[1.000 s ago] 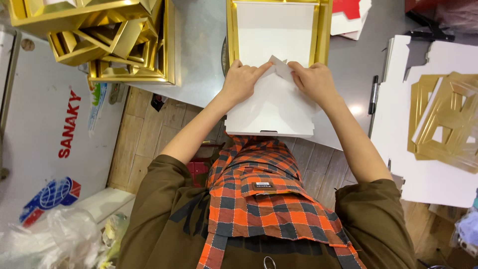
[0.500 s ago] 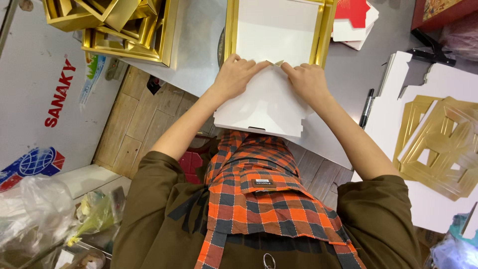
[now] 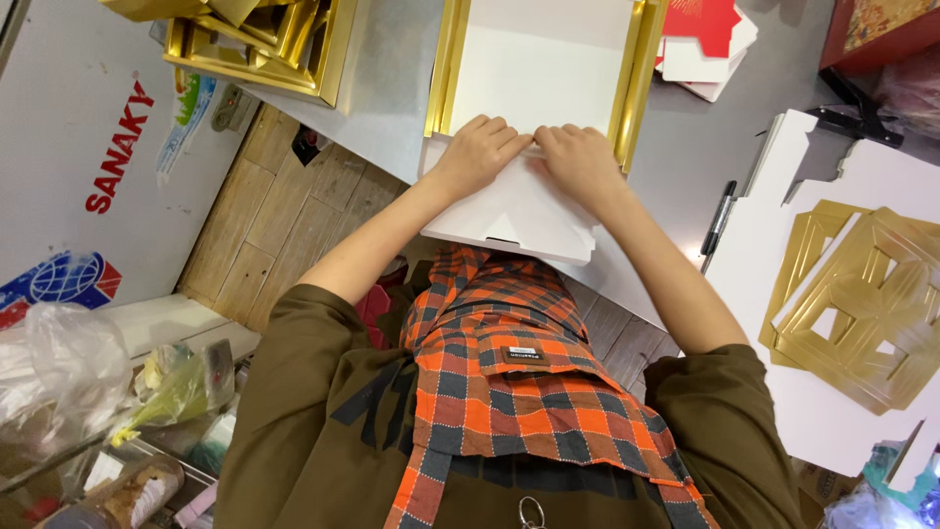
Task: The person assembles a gold-colored box by folding a flat sheet into a tray shape and inserting a decorative gold insert. They then fold a white sheet into a rectangular box and place it inside the gold tray.
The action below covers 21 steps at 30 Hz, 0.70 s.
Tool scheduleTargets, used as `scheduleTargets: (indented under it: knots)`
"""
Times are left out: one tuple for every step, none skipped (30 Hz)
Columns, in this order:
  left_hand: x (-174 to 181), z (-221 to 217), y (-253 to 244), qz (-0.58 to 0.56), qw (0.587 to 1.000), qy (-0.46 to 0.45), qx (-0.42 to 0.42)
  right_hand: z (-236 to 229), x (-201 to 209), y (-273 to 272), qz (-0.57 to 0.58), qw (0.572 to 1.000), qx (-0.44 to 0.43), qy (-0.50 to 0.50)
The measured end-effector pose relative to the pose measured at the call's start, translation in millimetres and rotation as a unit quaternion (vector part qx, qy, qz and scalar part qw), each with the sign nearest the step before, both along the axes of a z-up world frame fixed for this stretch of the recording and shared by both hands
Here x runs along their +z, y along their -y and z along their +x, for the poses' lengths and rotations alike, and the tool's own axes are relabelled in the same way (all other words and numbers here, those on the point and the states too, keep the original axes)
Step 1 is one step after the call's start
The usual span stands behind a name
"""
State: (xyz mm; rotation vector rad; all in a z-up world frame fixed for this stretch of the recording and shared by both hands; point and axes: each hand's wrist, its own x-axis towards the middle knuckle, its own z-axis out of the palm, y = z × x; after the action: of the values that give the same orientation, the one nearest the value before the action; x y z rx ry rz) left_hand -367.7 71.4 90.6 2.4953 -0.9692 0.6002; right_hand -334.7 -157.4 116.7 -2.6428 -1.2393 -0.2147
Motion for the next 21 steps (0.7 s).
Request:
scheduleTargets:
  knots:
    - [1,-3,1,-0.006,1.000,-0.008,-0.004,-6,-5,-7,0.006,1.000,-0.013,0.001]
    - [4,-2,1,-0.007,1.000,-0.015,-0.001,-6,-7,-12,0.014,1.000,-0.027,0.004]
    - [9,-1,2,-0.009,1.000,-0.022,0.001,-6,-8,-13,0.020,0.999,-0.019,0.027]
    - [14,-4,3,-0.012,0.999,-0.032,0.006,-9,-9,-12,0.026,0.999,-0.011,0.046]
    - [20,-8,-2,-0.036,0.999,-0.017,0.003,-11,-9,-11,0.031,0.997,-0.002,0.066]
    - [26,-15,-12,-0.059,0.998,-0.003,0.001,-11,-8,-11,0.030,0.998,-0.005,0.060]
    - [31,-22,-24,-0.082,0.997,0.011,-0.001,-11,-7,-11,0.030,0.998,-0.008,0.055]
    - [34,-29,-37,-0.126,0.991,-0.038,0.041,-8,-5,-12,0.030,0.998,-0.012,0.052]
    - [35,-38,-54,-0.168,0.978,-0.085,0.084,-7,-3,-13,0.034,0.998,-0.010,0.056]
    - [35,-46,-75,-0.144,0.979,-0.079,0.120,-7,-1,-12,0.037,0.998,-0.006,0.059]
    - [33,-54,-95,-0.120,0.978,-0.073,0.157,-7,0,-11,0.040,0.997,-0.003,0.062]
    - [28,-59,-110,-0.089,0.982,-0.082,0.142,-8,1,-9,0.035,0.998,0.000,0.059]
    - [24,-62,-123,-0.059,0.986,-0.090,0.126,-8,2,-8,0.029,0.998,0.003,0.056]
    - [20,-64,-132,-0.027,0.989,-0.097,0.111,-8,3,-8,0.025,0.998,0.005,0.055]
    - [13,-65,-132,-0.020,0.994,-0.074,0.079,-10,4,-9,0.024,0.998,0.006,0.054]
    - [7,-63,-125,-0.012,0.998,-0.049,0.046,-10,4,-9,0.024,0.998,0.005,0.055]
    - [3,-60,-119,-0.004,1.000,-0.024,0.012,-9,4,-10,0.023,0.998,0.004,0.055]
    - [2,-56,-115,0.005,1.000,-0.009,0.011,-9,4,-9,0.021,0.998,0.008,0.055]
    - [2,-49,-111,0.014,1.000,0.006,0.010,-9,4,-7,0.018,0.998,0.011,0.055]
    - [4,-44,-109,0.023,0.999,0.022,0.008,-8,5,-6,0.016,0.998,0.013,0.056]
    - [7,-43,-108,0.014,1.000,0.023,-0.007,-7,6,-5,0.012,0.998,0.016,0.052]
